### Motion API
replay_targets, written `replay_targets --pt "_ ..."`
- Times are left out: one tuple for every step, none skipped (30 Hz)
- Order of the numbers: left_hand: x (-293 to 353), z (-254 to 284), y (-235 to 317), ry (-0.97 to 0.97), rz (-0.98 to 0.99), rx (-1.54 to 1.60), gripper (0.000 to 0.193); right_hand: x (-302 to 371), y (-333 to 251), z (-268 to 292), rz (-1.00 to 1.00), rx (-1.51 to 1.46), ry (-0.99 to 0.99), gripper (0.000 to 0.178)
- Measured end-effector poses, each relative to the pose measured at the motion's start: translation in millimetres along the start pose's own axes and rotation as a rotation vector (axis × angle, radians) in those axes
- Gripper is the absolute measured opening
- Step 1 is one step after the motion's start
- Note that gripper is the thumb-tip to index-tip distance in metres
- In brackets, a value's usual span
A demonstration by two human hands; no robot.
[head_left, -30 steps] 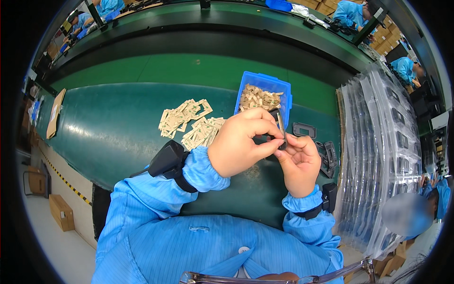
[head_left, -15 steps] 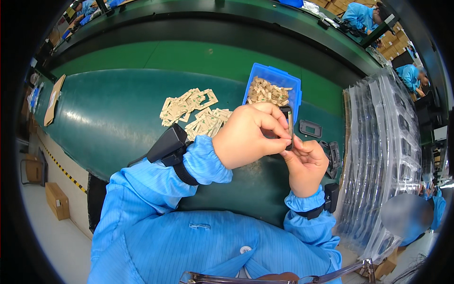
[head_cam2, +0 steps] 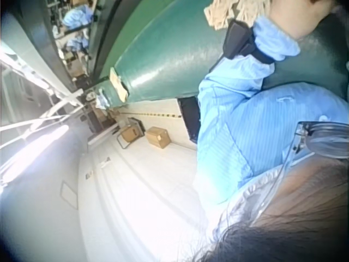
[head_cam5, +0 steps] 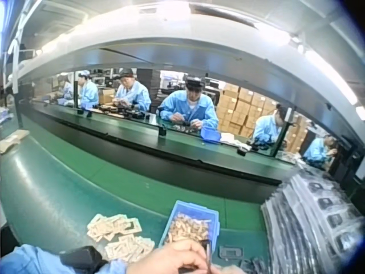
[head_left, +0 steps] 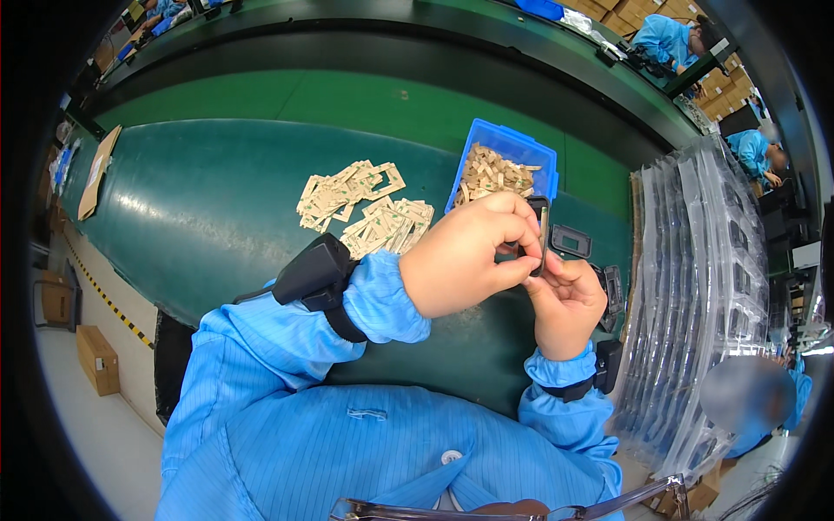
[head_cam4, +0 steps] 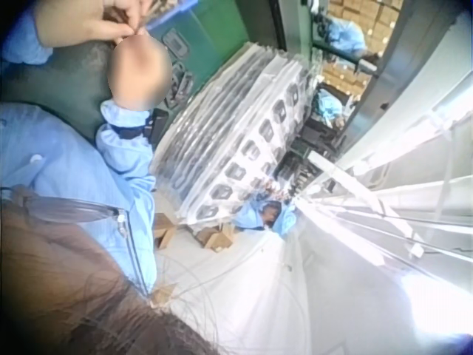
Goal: The person is assembling small electronic components on a factory assembly line.
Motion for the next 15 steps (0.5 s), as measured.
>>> replay_targets --pt "0.7 -1.0 1.4 0.001 -0.001 0.000 0.009 -0.1 0.0 0.4 0.001 0.000 -0.001 0.024" --pt "1.1 -1.7 4.4 0.022 -0.045 -0.075 0.009 -0.4 -0.2 0.8 0.024 0.005 -0.019 0.024" --pt "1.2 -1.9 6.8 0.043 -0.089 -0.149 0.008 -0.7 -0.4 0.9 0.048 0.010 -0.037 0.024" --pt "1.0 -1.8 6.8 0.042 -0.090 -0.149 0.008 -1.1 0.1 1.3 0.049 0.010 -0.036 0.024" --pt "0.3 -1.1 6.8 0.034 -0.105 -0.182 0.009 -2.0 0.6 1.5 0.045 0.001 -0.043 0.024" --pt "-0.5 0.0 6.9 0.027 -0.120 -0.214 0.010 -2.8 0.7 1.6 0.041 -0.008 -0.050 0.025" --pt "-2.4 2.8 7.0 0.025 -0.122 -0.215 0.010 -3.5 0.2 1.7 0.044 -0.008 -0.048 0.025" --pt "-5.0 8.0 7.2 0.064 -0.135 -0.252 0.010 -4.1 0.4 2.2 0.030 0.002 -0.033 0.026" --pt "-6.9 12.3 7.3 0.102 -0.147 -0.288 0.010 -4.5 0.4 2.8 0.016 0.011 -0.017 0.026" --pt "-7.9 15.1 5.9 0.135 -0.122 -0.234 0.010 -4.8 -0.1 3.3 0.019 0.012 -0.014 0.026" --pt "-8.1 16.4 7.6 0.134 -0.123 -0.235 0.010 -5.1 -0.3 3.5 0.011 0.005 -0.014 0.027" --pt "-8.5 17.1 11.3 0.120 -0.156 -0.275 0.010 -5.4 -0.4 3.6 0.002 -0.003 -0.014 0.028" --pt "-8.9 17.2 14.0 0.105 -0.189 -0.315 0.010 -5.1 0.3 3.7 0.003 -0.003 -0.013 0.028" --pt "-6.8 14.8 16.5 0.113 -0.218 -0.341 0.014 -4.2 1.8 4.0 0.007 -0.031 -0.021 0.029" --pt "-4.0 11.9 19.0 0.113 -0.218 -0.342 0.014 -3.6 2.5 4.0 0.011 -0.059 -0.028 0.030"
Point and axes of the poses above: each hand's wrist, its own x-axis away from the middle knuckle, its own z-axis out of the back of the hand, y = z × x, the point moved 3 cm from there along -x, towards the middle knuckle, and after that the axes turned 2 degrees about -x, right-handed, at the moved point
